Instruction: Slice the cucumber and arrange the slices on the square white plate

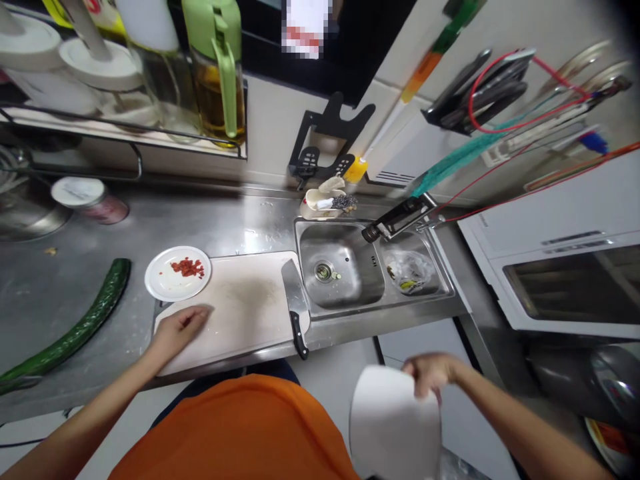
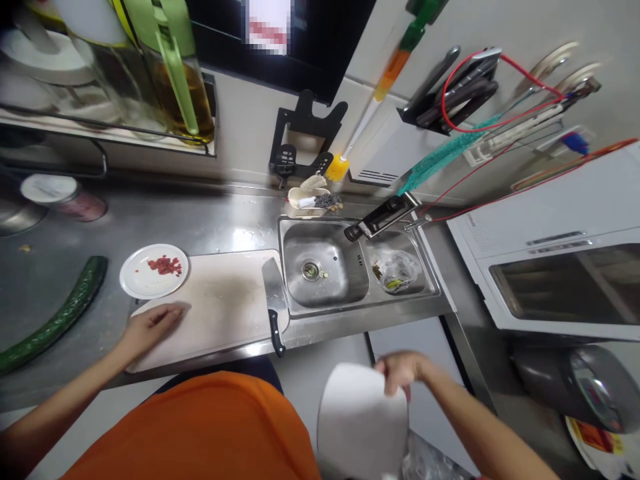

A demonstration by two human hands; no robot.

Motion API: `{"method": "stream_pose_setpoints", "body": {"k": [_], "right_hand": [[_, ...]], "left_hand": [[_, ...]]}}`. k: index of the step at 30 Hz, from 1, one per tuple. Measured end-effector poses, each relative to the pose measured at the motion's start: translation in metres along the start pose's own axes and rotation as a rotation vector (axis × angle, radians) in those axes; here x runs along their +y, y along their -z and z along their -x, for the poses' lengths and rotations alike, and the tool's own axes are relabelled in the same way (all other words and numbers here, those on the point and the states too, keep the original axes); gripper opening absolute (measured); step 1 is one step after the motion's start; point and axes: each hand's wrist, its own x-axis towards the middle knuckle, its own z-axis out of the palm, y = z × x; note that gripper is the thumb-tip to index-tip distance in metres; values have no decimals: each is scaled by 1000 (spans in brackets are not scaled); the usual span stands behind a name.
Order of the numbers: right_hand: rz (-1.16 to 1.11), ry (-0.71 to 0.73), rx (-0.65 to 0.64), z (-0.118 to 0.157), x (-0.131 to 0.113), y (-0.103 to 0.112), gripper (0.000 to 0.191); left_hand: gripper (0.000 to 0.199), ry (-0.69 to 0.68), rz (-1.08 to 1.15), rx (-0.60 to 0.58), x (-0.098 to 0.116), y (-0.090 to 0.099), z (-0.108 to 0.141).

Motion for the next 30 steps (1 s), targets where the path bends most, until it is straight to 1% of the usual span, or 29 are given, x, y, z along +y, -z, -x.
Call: {"method": "stream_pose_setpoints", "body": {"k": [1, 2, 3, 4, 5, 6, 7, 8, 10, 12, 14, 17, 19, 20, 22, 25, 30], "right_hand": [[-36, -37, -148, -15, -14, 17, 11], [-119, -38, -252, -30, -30, 32, 13], [-201, -13, -312, -47, -50, 46, 15], [-276, 58, -349, -63, -71, 55, 17], [-329, 125, -392, -78, -93, 60, 19], [-387, 203, -414, -93, -116, 59, 20], [-445, 266, -434, -106, -139, 54, 23], [-508, 319, -446, -118, -161, 44, 25], [-627, 406, -460, -139, -202, 18, 28], [-725, 443, -485, -155, -236, -12, 27], [-785, 456, -508, -165, -263, -36, 28], [-761, 469, -515, -175, -294, -59, 26], [-736, 479, -496, -180, -310, -67, 26], [-720, 483, -478, -182, -317, -69, 26], [-676, 489, -435, -187, -331, -73, 25], [-578, 490, -378, -195, -346, -77, 20], [-359, 483, -317, -206, -355, -77, 22]], "left_hand": [[44, -7, 32, -16, 10, -6, 0], [43, -17, 77, -49, 21, -14, 0], [43, -12, 121, -82, 32, -22, -1], [44, -1, 173, -104, 43, -31, -3], [46, 8, 235, -134, 54, -41, -6], [49, 16, 299, -167, 64, -49, -11], [52, 41, 351, -183, 74, -57, -17], [55, 77, 403, -166, 83, -64, -24], [60, 127, 479, -119, 100, -71, -42], [59, 171, 490, -49, 113, -71, -62], [50, 171, 384, 24, 120, -62, -83], [27, 176, 32, 150, 120, -44, -111], [19, 202, -126, 186, 115, -33, -128], [17, 213, -169, 190, 112, -30, -135], [14, 240, -225, 191, 107, -25, -146], [13, 273, -271, 195, 102, -24, -158], [19, 253, -278, 226, 93, -27, -170]]}}
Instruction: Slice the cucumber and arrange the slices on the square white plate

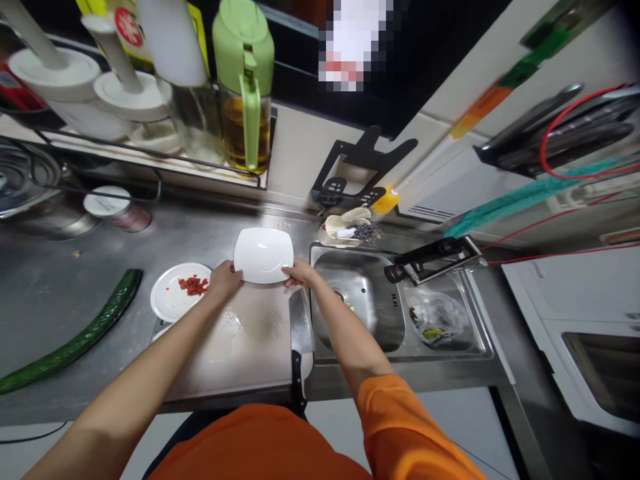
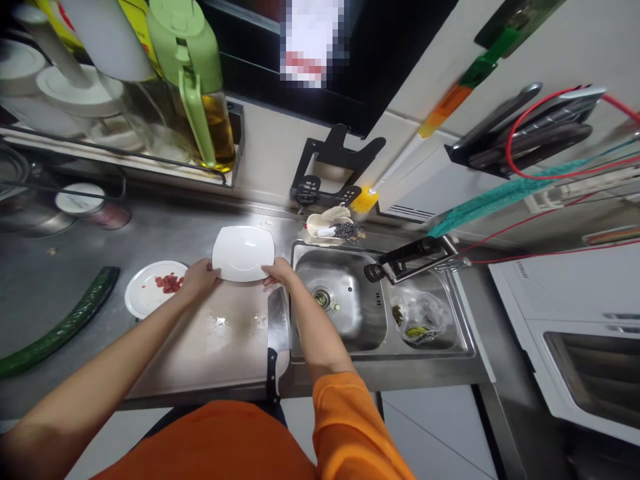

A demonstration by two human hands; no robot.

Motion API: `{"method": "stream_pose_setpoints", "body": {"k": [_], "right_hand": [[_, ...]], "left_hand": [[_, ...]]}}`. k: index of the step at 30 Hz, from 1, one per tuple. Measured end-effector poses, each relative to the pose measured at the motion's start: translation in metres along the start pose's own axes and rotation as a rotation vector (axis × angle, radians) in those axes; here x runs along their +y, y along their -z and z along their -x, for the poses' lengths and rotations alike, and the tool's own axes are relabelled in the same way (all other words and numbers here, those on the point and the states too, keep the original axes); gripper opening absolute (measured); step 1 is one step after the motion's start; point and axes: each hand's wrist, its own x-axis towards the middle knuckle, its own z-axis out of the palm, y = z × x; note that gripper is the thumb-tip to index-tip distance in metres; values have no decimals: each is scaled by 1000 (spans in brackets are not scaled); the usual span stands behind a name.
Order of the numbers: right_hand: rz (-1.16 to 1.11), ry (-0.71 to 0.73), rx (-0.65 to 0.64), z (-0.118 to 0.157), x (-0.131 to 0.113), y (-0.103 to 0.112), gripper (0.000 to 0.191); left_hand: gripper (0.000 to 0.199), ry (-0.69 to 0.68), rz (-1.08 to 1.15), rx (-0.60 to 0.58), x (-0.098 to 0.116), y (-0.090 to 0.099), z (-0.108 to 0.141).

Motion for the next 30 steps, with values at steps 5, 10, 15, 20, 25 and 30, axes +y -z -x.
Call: {"method": "stream_pose_setpoints", "body": {"k": [5, 10, 15, 20, 25, 30], "right_hand": [[220, -7, 15, -2, -3, 1, 21], [448, -5, 58, 4, -13, 2, 26], [631, 8, 173, 15, -23, 3, 31], [729, 32, 352, 48, -17, -10, 40], [829, 36, 407, 116, 36, -42, 34], [870, -34, 373, 177, 97, -74, 32]], "left_hand": [[24, -18, -14, 20, -6, -8, -6], [26, -15, -78, 10, -4, -8, -6], [29, -26, -176, -13, 4, -4, -5], [35, -70, -186, 32, 10, 11, 9], [40, -137, -134, 248, -37, 62, 35], [48, 106, -320, 481, -132, 105, 46]]}}
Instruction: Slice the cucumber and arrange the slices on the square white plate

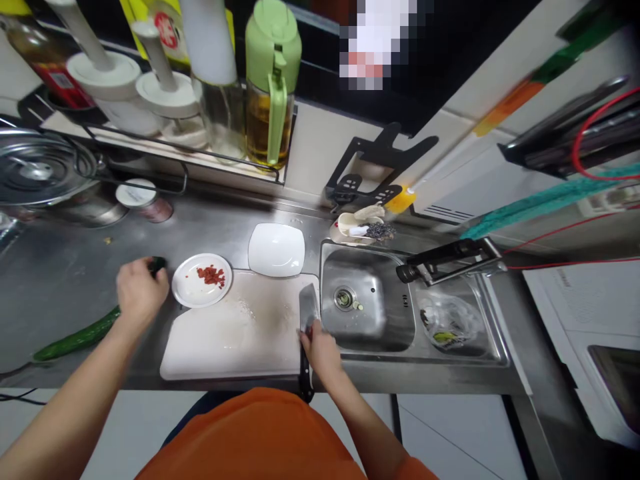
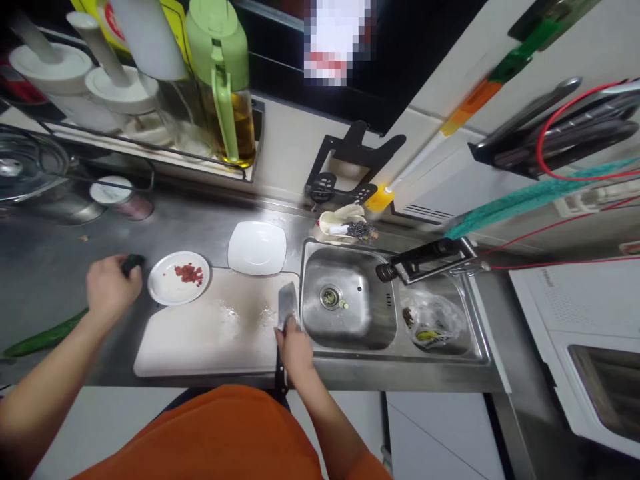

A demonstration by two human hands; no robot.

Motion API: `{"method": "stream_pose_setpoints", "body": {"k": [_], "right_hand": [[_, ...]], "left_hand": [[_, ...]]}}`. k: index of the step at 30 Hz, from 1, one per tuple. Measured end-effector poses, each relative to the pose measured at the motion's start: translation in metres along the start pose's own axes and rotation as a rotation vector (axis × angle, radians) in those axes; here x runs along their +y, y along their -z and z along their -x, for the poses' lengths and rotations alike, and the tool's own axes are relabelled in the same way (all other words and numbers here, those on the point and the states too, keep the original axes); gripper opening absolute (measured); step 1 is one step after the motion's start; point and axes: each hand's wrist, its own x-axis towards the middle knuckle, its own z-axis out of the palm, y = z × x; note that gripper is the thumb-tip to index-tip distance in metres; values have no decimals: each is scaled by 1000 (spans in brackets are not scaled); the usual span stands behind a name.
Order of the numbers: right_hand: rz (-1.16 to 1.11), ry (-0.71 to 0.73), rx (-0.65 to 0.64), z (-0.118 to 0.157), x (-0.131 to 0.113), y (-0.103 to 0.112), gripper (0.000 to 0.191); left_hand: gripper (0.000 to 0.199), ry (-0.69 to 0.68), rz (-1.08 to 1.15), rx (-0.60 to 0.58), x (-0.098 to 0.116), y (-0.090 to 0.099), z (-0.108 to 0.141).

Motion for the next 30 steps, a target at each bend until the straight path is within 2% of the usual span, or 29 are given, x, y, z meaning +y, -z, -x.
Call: {"method": "stream_pose_setpoints", "body": {"k": [1, 3, 6, 8, 11, 13, 15, 18, 22, 25, 30], "right_hand": [[2, 12, -4, 9, 2, -7, 32], [-13, 35, -2, 20, 4, -18, 31], [-19, 39, 16, 25, 1, -27, 30], [-19, 27, 26, 24, -2, -29, 28], [-22, 8, 24, 24, -5, -30, 27], [-17, -10, 31, 26, -6, -30, 28], [-17, -35, 48, 28, -6, -32, 29], [-71, -68, 106, 30, -4, -36, 27], [-232, -32, 266, 34, 5, -39, 26], [-349, 78, 335, 38, 10, -35, 31], [-466, 216, 254, 39, 9, -25, 30]], "left_hand": [[54, 42, -42, -13, -15, -3, -1], [66, 84, -92, -114, -37, -10, 0], [67, 65, -102, -222, -50, -20, 4], [65, 30, -89, -179, -51, -22, 8], [64, -29, -37, 21, -47, -14, 16], [63, -101, 5, 133, -38, -4, 28], [60, -224, 30, 144, -21, 6, 51], [52, -500, 106, 28, 16, 10, 102], [45, -792, 293, -151, 64, -8, 167], [45, -832, 284, -240, 84, -27, 188], [46, -828, 190, -249, 88, -46, 186]]}}
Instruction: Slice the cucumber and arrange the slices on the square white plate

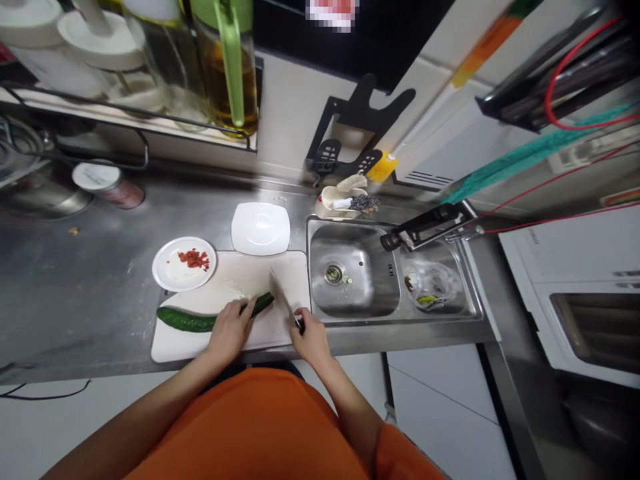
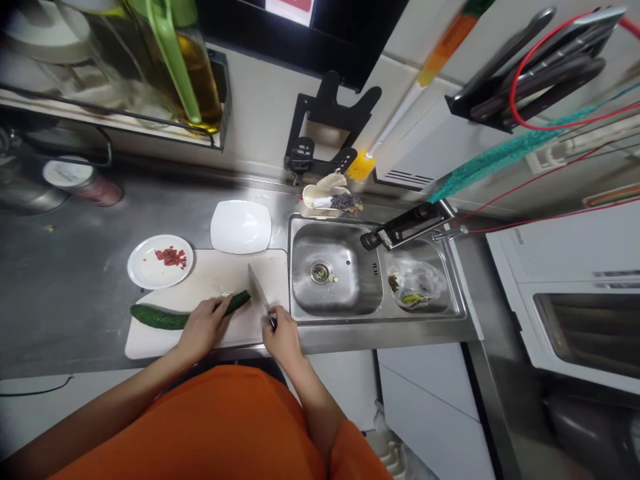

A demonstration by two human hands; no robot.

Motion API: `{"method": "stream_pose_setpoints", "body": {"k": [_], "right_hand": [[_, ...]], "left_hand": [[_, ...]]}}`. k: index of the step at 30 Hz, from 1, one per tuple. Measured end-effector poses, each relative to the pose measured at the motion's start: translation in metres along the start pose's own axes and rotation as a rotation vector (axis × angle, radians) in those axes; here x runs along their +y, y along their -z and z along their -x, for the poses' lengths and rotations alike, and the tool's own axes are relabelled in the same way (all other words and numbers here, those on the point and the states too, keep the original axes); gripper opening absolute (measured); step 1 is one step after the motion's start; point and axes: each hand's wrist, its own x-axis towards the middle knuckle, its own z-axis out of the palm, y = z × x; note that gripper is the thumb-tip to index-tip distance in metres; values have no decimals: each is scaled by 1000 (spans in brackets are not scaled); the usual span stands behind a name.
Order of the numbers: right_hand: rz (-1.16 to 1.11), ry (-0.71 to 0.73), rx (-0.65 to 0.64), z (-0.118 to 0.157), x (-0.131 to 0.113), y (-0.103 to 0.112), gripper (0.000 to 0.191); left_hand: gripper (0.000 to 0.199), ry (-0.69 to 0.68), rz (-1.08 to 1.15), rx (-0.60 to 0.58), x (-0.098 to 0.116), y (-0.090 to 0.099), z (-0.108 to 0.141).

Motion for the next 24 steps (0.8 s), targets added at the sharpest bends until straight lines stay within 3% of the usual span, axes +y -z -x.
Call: {"method": "stream_pose_setpoints", "body": {"k": [9, 15, 20, 24], "right_hand": [[4, 19, -171, -15, -2, 2, 31], [209, 16, -292, -21, -14, 8, 17], [434, -47, -349, -23, -29, 6, 19], [456, -30, -398, -30, -37, 3, 31]], "left_hand": [[50, 23, -24, -28, -16, -1, 7], [45, -87, 187, 27, -7, 6, -11], [33, -180, 281, 25, -7, 2, -28], [32, -183, 307, 42, -10, -3, -30]]}}
